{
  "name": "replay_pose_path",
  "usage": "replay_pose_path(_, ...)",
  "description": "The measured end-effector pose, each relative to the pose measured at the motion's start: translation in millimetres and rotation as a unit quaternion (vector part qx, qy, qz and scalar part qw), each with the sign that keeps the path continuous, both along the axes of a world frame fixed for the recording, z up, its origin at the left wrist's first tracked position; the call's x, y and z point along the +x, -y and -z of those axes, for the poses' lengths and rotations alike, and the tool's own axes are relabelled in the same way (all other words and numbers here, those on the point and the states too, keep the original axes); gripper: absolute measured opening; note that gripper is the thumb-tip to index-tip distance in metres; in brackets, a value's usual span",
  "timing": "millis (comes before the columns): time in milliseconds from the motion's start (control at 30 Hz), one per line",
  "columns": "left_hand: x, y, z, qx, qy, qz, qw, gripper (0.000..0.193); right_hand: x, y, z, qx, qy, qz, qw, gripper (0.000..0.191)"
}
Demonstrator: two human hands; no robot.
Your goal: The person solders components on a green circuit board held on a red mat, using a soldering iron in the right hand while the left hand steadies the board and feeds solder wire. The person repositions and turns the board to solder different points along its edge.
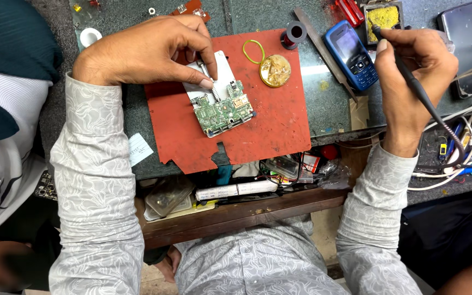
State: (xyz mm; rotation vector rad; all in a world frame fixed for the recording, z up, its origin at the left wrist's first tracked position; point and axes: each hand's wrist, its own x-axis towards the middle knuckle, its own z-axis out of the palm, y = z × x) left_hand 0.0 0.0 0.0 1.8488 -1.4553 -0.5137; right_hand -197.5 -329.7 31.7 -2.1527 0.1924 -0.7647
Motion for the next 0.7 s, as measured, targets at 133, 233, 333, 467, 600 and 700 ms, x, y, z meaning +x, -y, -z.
replay_pose_path(133,8.8,2.9,-5.7,0.007,-0.001,-0.004,1.000,0.028,4.6,11.0,-3.5,-0.007,-0.004,-0.005,1.000,0.008)
replay_pose_path(233,22.0,9.8,-5.2,0.014,-0.010,-0.006,1.000,0.028,16.9,22.7,2.1,-0.019,0.010,0.002,1.000,0.009)
replay_pose_path(333,31.3,14.5,-5.0,0.009,-0.003,-0.001,1.000,0.028,25.9,31.2,9.3,-0.029,0.017,-0.004,0.999,0.011)
replay_pose_path(467,34.5,30.6,-1.6,0.012,-0.016,0.001,1.000,0.028,30.8,48.8,19.8,-0.044,0.001,-0.001,0.999,0.009)
replay_pose_path(600,28.4,48.0,7.4,0.014,-0.019,0.002,1.000,0.028,24.1,67.4,32.7,-0.070,0.007,-0.011,0.997,0.011)
replay_pose_path(700,18.1,57.6,10.6,0.010,-0.020,0.008,1.000,0.027,11.9,78.4,36.6,-0.087,-0.003,-0.004,0.996,0.012)
